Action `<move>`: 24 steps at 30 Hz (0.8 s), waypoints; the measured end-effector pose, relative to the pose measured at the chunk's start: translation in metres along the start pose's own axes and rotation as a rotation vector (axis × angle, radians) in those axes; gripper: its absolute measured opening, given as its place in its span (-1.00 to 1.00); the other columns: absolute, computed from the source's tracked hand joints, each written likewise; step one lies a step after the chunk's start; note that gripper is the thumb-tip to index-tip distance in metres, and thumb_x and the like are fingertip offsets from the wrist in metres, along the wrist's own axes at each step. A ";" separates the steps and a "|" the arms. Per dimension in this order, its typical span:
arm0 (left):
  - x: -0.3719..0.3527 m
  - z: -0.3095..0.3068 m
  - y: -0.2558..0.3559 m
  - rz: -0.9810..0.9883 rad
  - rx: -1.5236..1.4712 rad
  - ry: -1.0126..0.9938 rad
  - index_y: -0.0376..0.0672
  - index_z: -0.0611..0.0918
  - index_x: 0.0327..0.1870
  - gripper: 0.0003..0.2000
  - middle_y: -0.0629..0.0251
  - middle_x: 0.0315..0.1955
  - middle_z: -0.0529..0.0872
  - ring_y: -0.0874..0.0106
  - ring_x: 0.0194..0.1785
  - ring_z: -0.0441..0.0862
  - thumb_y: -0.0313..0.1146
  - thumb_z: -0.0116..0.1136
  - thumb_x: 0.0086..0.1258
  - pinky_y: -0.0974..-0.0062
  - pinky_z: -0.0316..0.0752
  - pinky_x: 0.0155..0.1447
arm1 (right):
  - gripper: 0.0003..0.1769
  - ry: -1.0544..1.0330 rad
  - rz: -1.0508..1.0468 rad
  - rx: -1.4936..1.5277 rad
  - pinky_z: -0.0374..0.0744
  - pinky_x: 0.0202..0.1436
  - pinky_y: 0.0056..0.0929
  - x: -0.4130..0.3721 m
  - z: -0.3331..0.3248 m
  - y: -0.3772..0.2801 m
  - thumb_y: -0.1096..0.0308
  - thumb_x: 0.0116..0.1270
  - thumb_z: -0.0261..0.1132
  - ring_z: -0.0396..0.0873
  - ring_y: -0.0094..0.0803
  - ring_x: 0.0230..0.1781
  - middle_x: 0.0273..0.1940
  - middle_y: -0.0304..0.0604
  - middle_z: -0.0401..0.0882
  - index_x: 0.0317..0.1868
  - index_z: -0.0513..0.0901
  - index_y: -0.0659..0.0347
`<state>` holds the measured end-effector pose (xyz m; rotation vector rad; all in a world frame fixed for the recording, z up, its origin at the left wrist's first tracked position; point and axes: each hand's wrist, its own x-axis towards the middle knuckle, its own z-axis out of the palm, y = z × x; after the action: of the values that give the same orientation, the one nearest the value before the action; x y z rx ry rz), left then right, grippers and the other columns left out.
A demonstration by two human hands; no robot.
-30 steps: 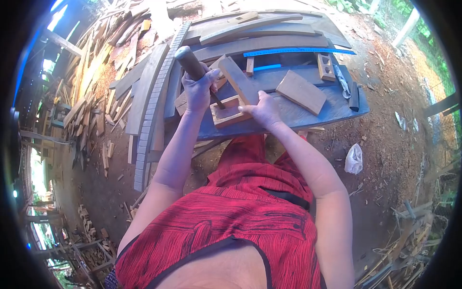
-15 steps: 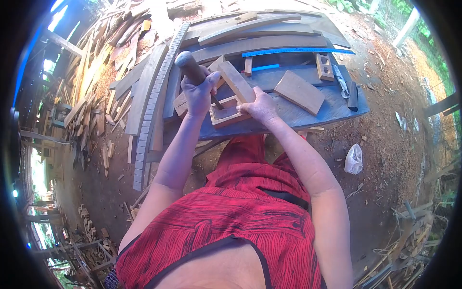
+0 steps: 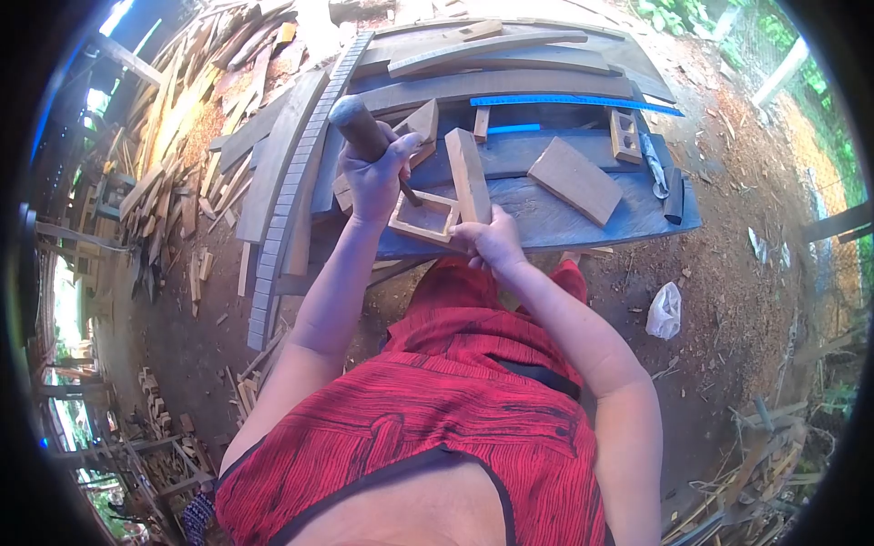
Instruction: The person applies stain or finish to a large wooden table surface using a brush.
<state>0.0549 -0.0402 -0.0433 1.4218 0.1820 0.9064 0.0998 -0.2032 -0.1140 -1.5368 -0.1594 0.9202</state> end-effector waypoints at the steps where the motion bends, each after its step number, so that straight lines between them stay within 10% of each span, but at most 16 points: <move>1: -0.001 0.000 0.002 0.016 -0.001 0.039 -0.17 0.51 -0.53 -0.84 0.45 -0.67 0.48 0.68 -0.68 0.41 -0.52 0.29 0.13 0.72 0.30 -0.59 | -0.50 0.004 0.022 0.025 0.34 -0.82 -0.61 -0.005 0.002 0.000 0.31 -0.01 0.40 0.34 -0.61 -0.76 -0.55 -0.25 0.43 -0.05 0.44 0.25; 24: -0.021 -0.014 -0.012 0.173 0.057 0.041 -0.18 0.46 -0.36 -0.83 0.38 -0.50 0.55 0.64 -0.59 0.49 -0.63 0.21 0.19 0.66 0.42 -0.52 | -0.49 -0.006 0.071 0.144 0.34 -0.75 -0.65 -0.017 0.001 -0.001 0.30 0.09 0.39 0.40 -0.58 -0.77 -0.53 -0.27 0.44 0.03 0.41 0.22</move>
<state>0.0374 -0.0409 -0.0649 1.4891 0.1171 1.0797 0.0881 -0.2118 -0.1059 -1.4142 -0.0421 0.9709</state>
